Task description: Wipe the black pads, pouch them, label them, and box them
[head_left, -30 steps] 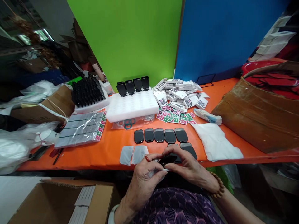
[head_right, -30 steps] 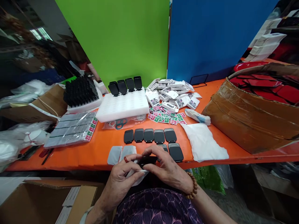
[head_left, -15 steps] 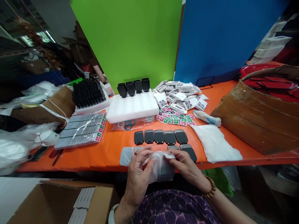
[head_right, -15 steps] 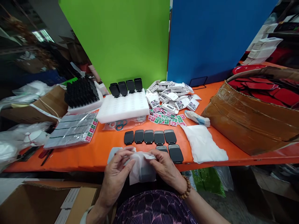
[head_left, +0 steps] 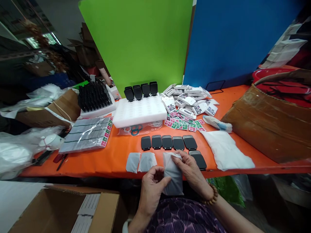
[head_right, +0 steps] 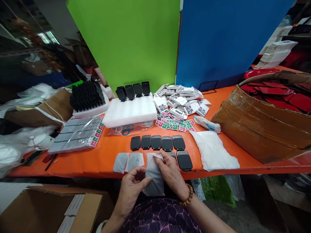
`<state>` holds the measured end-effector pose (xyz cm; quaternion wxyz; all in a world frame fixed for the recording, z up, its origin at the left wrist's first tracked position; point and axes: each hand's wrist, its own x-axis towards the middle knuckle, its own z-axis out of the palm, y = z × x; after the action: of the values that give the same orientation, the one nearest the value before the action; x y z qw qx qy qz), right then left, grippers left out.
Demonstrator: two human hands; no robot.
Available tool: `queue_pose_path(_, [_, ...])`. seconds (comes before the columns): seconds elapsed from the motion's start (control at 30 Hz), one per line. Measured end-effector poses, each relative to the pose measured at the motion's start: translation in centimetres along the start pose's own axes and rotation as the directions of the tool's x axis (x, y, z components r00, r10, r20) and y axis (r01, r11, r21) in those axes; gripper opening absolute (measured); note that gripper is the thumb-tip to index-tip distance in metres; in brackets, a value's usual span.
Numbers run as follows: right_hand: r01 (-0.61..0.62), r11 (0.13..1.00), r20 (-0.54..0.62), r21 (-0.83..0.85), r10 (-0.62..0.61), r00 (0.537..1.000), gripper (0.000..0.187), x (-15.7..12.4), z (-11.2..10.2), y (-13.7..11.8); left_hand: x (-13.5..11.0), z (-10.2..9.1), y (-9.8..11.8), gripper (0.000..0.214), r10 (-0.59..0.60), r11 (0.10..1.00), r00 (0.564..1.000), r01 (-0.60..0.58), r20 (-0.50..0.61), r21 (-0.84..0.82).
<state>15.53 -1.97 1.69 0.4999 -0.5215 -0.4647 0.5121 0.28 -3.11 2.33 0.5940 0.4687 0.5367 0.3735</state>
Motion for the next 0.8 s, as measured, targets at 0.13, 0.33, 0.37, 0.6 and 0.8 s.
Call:
queue_pose_path(0.13, [0.382,0.808,-0.185,-0.448,-0.502,0.845,0.029,-1.3,-0.5,-1.1,0.6,-0.5,0.2,0.024,-0.072,0.978,0.993,0.089,0.095,-0.190])
queue_pose_path(0.33, [0.489,0.770,0.292,-0.410,-0.398,0.870,0.033,-2.8,-1.1,-1.4,0.7,-0.7,0.1,0.026,-0.053,0.966,0.992,0.081,0.116,-0.247])
queue_pose_path(0.37, [0.410,0.836,0.302,-0.365,-0.310,0.901,0.032,-2.8,-1.0,-0.9,0.7,-0.7,0.1,0.026,-0.048,0.965,0.994,0.072,0.098,-0.251])
queue_pose_path(0.6, [-0.080,0.995,0.157,0.066,0.068,0.985,0.036,-0.6,-0.2,2.7,1.9,0.0,-1.4,0.034,-0.058,0.935,0.994,0.023,-0.089,-0.355])
queue_pose_path(0.8, [-0.157,0.982,0.085,0.108,0.148,0.985,0.039,3.5,0.4,5.1,1.8,-0.4,-4.1,0.054,-0.154,0.941,0.985,0.121,-0.080,-0.317])
